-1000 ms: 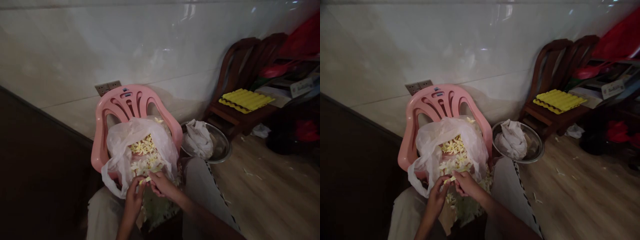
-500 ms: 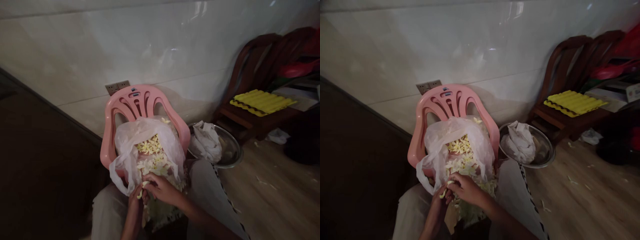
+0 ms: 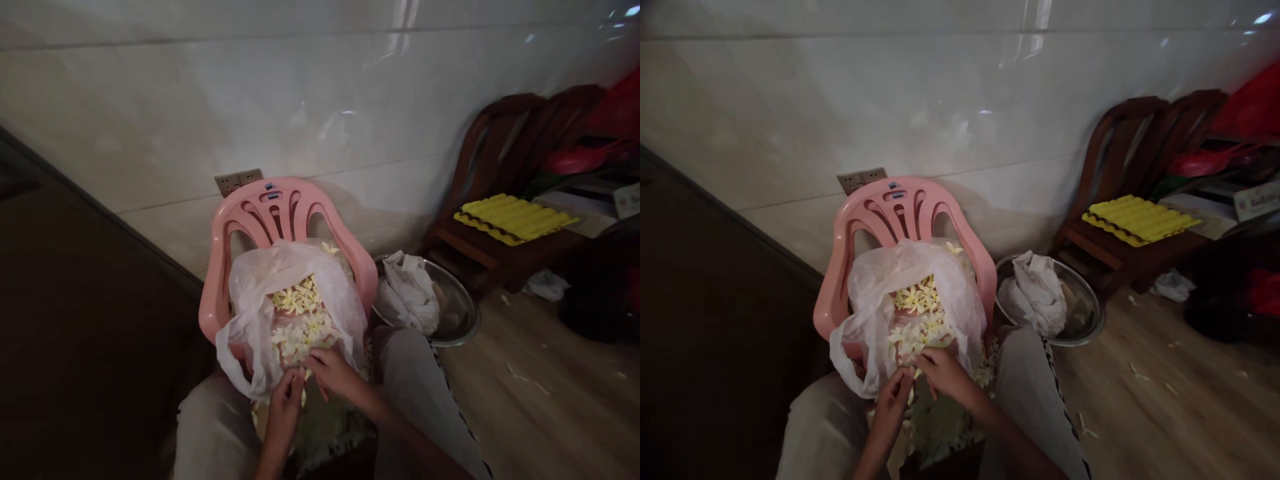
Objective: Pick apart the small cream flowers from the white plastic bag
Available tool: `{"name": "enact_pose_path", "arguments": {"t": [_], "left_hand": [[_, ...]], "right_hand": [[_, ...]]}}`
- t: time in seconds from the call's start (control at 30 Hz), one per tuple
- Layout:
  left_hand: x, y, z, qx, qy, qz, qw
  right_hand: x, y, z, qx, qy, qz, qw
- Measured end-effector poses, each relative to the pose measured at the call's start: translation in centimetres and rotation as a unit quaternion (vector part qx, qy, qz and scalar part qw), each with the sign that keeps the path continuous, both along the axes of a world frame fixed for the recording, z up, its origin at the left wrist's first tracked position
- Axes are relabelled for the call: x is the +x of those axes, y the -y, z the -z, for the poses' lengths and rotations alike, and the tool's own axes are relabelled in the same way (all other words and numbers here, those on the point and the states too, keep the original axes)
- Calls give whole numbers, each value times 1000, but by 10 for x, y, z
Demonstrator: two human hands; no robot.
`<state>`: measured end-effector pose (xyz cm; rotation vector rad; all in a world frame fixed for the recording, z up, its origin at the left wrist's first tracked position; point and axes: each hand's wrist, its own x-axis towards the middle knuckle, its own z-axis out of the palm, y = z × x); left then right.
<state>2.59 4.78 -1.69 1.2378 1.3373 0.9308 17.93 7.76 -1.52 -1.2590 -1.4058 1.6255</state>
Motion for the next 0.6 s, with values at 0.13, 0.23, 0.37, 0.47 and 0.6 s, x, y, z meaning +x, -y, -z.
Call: {"name": "enact_pose_path", "arguments": {"t": [0.13, 0.23, 0.37, 0.47, 0.6], "left_hand": [[4, 6, -6, 98, -78, 56, 991], [-2, 6, -6, 174, -136, 75, 972], [-14, -1, -5, 267, -232, 94, 931], [-18, -7, -5, 313, -262, 115, 906], [-17, -6, -5, 357, -283, 136, 880]], "right_hand": [[8, 0, -6, -127, -100, -41, 986], [6, 1, -17, -203, -147, -27, 968], [-2, 5, -21, -225, -182, 20, 957], [-3, 7, -15, -224, -191, 17, 955], [6, 6, -9, -208, -148, -25, 967]]}}
